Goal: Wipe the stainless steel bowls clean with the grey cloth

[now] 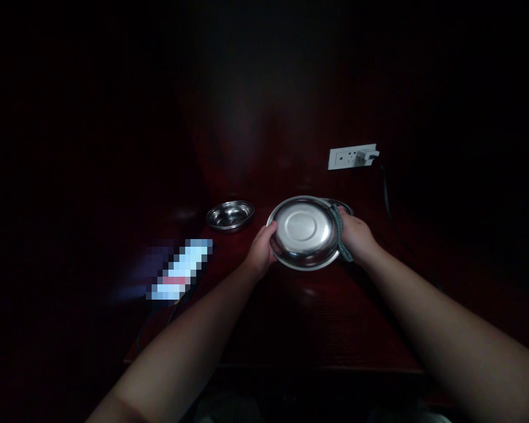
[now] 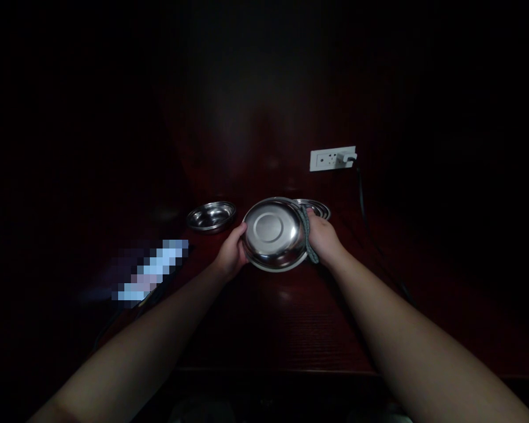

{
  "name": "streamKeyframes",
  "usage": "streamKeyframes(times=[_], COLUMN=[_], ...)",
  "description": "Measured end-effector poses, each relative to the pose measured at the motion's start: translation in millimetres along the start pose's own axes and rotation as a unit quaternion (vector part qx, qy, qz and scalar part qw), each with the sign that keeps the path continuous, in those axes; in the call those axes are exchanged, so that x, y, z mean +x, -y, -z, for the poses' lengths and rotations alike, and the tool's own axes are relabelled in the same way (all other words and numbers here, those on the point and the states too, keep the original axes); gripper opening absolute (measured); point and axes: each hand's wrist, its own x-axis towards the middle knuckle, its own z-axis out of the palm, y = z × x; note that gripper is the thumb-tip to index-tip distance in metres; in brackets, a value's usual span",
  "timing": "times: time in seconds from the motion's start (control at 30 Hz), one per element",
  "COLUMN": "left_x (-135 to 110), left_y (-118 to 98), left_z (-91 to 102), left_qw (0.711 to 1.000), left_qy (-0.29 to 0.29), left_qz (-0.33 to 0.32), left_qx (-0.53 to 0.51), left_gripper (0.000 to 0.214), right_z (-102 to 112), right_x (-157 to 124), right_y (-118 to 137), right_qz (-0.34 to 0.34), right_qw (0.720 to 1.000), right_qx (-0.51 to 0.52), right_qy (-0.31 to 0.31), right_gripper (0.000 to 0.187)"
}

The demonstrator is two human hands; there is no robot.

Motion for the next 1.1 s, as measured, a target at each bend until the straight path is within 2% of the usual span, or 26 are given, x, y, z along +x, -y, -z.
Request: streamKeyframes(times=[0.23, 1.1], left_x=[-0.9, -0.9], left_y=[-0.2, 0.2], left_z=[-1.1, -1.7], left_qw=[1.0, 1.0], left_qy=[0.0, -0.012], left_qz=[0.001, 0.012], left_qx=[0.001, -0.003], left_gripper=[0.043, 0.042], right_z=[-2.0, -1.2], right_x=[-2.2, -2.1], right_y=[2.9, 6.4], right_qz=[-0.025, -0.022], right_qw=[0.999, 0.999], right_qx=[0.003, -0.016], right_qy=[-0.034, -0.033], right_gripper=[0.043, 0.047])
